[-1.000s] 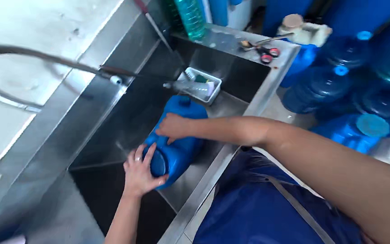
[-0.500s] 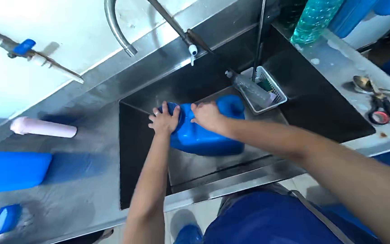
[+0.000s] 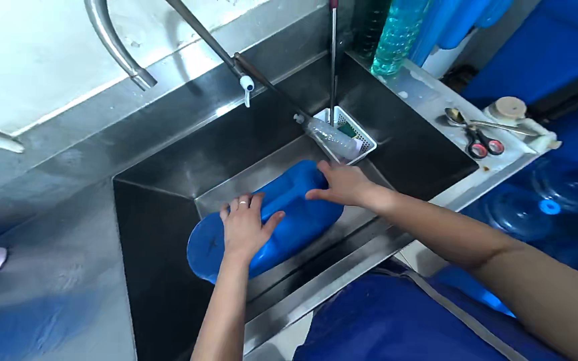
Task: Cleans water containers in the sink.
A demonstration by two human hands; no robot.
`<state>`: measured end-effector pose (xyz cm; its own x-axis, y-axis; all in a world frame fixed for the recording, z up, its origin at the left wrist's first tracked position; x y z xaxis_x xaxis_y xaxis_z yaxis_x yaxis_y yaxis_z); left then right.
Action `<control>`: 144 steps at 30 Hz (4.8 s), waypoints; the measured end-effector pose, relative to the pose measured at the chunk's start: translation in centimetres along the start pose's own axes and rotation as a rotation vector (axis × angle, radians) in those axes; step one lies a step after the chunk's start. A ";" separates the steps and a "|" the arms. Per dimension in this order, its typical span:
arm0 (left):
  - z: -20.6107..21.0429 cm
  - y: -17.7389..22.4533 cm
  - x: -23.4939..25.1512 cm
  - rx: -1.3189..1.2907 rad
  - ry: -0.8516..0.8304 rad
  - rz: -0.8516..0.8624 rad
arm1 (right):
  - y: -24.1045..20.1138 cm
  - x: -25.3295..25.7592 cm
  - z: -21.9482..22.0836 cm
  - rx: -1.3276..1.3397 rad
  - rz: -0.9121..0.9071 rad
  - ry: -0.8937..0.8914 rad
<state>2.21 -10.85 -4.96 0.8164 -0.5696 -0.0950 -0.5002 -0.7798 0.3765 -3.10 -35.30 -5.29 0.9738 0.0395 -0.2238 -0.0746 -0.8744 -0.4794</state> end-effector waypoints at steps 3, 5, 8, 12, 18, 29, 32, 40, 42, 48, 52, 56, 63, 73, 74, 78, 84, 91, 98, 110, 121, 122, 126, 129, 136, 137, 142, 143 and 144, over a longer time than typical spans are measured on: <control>0.0 -0.2 0.0 -0.018 -0.054 0.051 | 2.9 -0.2 1.8 0.078 -0.061 0.084; -0.2 -0.5 -0.2 -0.020 -0.074 0.086 | 3.9 0.3 2.7 0.074 -0.358 0.210; -0.4 -1.1 -0.5 -0.017 -0.055 0.144 | 5.0 1.1 2.1 0.011 -0.802 0.217; -1.2 0.5 0.8 -0.120 -0.122 0.153 | 11.0 4.1 -0.7 0.030 -0.532 0.082; -2.6 5.3 9.5 0.079 -0.389 -0.166 | 29.5 14.6 6.3 -0.127 0.283 -0.381; -2.9 5.8 18.5 -0.176 -0.296 -0.293 | 33.5 18.9 12.0 -0.384 0.227 -0.360; -3.9 4.5 19.5 -0.592 0.075 -0.394 | 33.1 19.2 10.8 -0.440 0.195 -0.487; -1.2 2.9 25.5 -1.272 0.343 -0.504 | 23.0 18.5 -4.1 -0.629 0.300 -0.487; -0.8 2.4 25.5 -1.421 0.274 -0.487 | 15.7 17.3 -10.3 -0.486 0.320 -0.305; -6.7 3.5 20.2 -1.764 0.265 -0.352 | -3.7 17.8 -13.2 0.027 -0.514 0.342; -10.0 -4.4 13.7 -1.770 0.547 -0.204 | -13.4 20.8 -6.4 0.153 -0.969 0.275; -8.1 -6.3 9.8 -1.104 0.498 -0.257 | -16.4 24.3 -4.5 0.408 -0.763 0.224; -7.1 -6.7 10.7 -0.061 -0.168 -0.196 | -17.1 19.8 -1.9 0.411 -0.537 0.246; -7.4 -6.5 12.5 0.044 -0.088 -0.308 | -4.1 19.5 -10.3 0.676 -0.178 0.393; -7.3 -6.9 12.1 0.034 -0.066 -0.315 | -2.7 17.5 -14.4 0.414 -0.211 0.496; -6.5 -7.2 10.8 0.074 -0.024 -0.320 | 8.9 12.4 -31.7 -0.176 0.174 0.766; -5.7 0.8 12.7 0.175 0.020 -0.207 | 17.0 9.9 -32.1 -0.026 0.234 0.596; -1.5 20.1 19.1 -0.316 0.052 0.202 | 10.5 8.2 -30.7 -0.303 0.137 0.358; 3.2 23.5 22.4 -0.815 0.347 0.221 | 9.7 2.0 -28.7 -0.077 -0.238 0.486; -7.5 21.2 21.1 0.605 0.032 0.616 | 19.9 2.7 -6.6 1.604 -0.138 0.413; -8.1 19.3 21.4 0.772 -0.021 0.462 | 21.4 4.8 -4.3 2.005 0.176 0.320; -7.9 19.6 21.8 0.713 -0.012 0.453 | 21.7 4.4 -4.8 1.968 0.133 0.346; -6.2 22.7 24.3 0.123 0.047 0.210 | 20.8 3.5 -4.2 1.550 0.195 0.315; -0.9 25.3 28.0 -0.575 0.195 0.226 | 18.0 1.8 -1.8 1.325 0.331 0.125; 9.0 33.5 31.6 -1.175 0.167 0.066 | 18.0 0.1 0.5 0.433 0.056 -0.434; 9.5 33.7 31.7 -1.129 0.181 0.102 | 18.7 0.0 1.0 0.270 -0.002 -0.526; 11.6 32.5 31.8 -0.977 0.216 0.210 | 18.7 -0.6 1.2 0.002 -0.219 -0.695; 12.2 31.0 31.9 -0.977 0.238 0.202 | 18.5 -0.5 1.0 -0.017 -0.227 -0.701; 13.2 28.8 31.8 -0.966 0.278 0.151 | 18.5 -0.6 1.1 -0.030 -0.226 -0.692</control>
<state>9.93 -54.88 -9.26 0.8639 -0.4679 0.1866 -0.2572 -0.0912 0.9621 -5.28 -50.95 -14.98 0.6054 0.5085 -0.6123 0.1276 -0.8214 -0.5560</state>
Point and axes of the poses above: each hand's wrist, its own x-axis towards the middle knuckle, its own z-axis out of the palm, y = z × x, the point moved 1 cm from there along x, towards the middle knuckle, and after that the axes turned 7 degrees about -x, right-handed, at the moved point
